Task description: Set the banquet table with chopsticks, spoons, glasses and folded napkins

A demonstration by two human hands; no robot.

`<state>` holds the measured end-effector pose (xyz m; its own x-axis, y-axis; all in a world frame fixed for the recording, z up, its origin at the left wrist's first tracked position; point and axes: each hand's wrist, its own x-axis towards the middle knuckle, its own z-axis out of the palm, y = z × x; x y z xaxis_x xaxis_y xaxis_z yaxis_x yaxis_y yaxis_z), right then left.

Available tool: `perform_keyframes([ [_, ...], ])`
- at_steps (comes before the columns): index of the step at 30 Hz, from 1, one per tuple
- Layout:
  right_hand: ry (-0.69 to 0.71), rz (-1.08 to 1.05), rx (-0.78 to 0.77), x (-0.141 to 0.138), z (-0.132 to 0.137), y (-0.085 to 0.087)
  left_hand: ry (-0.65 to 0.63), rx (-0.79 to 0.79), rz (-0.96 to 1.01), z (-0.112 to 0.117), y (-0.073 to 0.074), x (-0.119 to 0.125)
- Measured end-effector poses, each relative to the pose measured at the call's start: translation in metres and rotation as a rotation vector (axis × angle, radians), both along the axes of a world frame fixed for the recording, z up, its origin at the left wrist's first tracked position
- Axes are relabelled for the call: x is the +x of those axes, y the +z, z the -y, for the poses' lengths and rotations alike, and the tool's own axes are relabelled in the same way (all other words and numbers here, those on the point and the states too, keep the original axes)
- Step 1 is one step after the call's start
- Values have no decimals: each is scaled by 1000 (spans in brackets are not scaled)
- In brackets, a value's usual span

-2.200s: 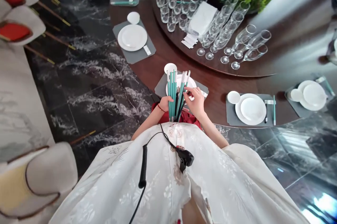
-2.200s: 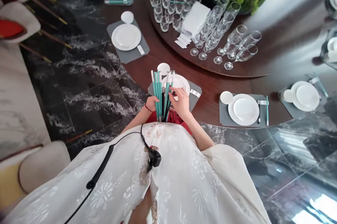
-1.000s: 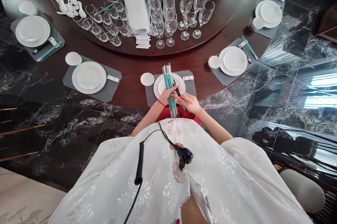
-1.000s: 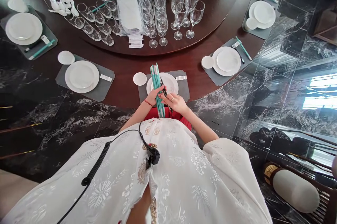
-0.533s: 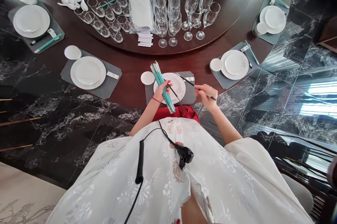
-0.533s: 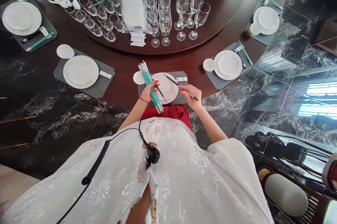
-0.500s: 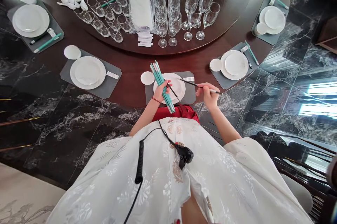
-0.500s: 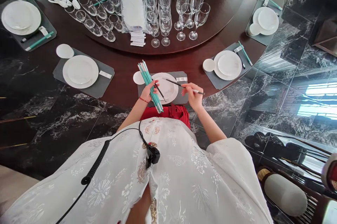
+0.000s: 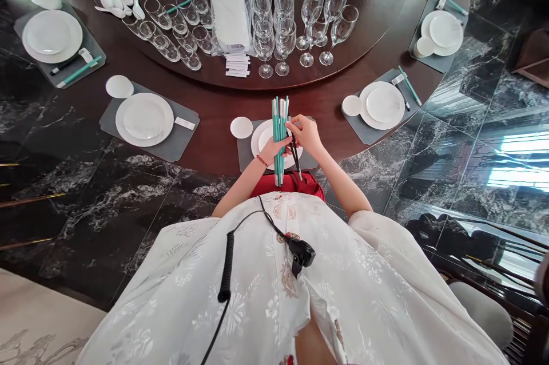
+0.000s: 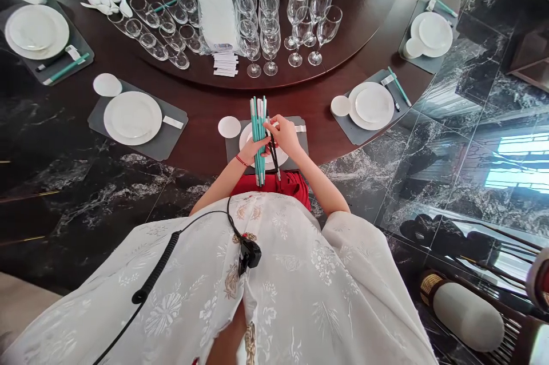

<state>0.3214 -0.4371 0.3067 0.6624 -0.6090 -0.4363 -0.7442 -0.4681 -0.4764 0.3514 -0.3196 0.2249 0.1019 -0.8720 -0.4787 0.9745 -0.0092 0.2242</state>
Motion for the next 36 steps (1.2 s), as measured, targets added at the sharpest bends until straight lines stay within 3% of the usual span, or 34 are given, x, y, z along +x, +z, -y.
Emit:
perform_keyframes([
  [6,196,-7,-147,-20,9,-1,7,-7,13,2,2,1],
  [10,533,58,-264,-38,28,9,-59,-68,-59,4,0,3],
  [14,816,124,-265,-59,49,12,-153,-153,-124,3,-3,0],
  [21,934,213,-183,-91,63,-4,-339,-162,-110,4,-2,-12],
  [23,893,214,-173,-105,66,-11,-363,-154,-94,3,-4,-13],
  [25,746,140,-197,-123,72,-22,-374,-136,-80,1,-8,-13],
  [30,215,-481,-202,-169,91,-68,-334,35,-130,-13,-21,-5],
  [33,111,-792,-115,-182,97,-99,-204,120,-201,-24,-26,-1],
  [36,87,-881,-89,-185,99,-121,-124,167,-250,-33,-29,-1],
])
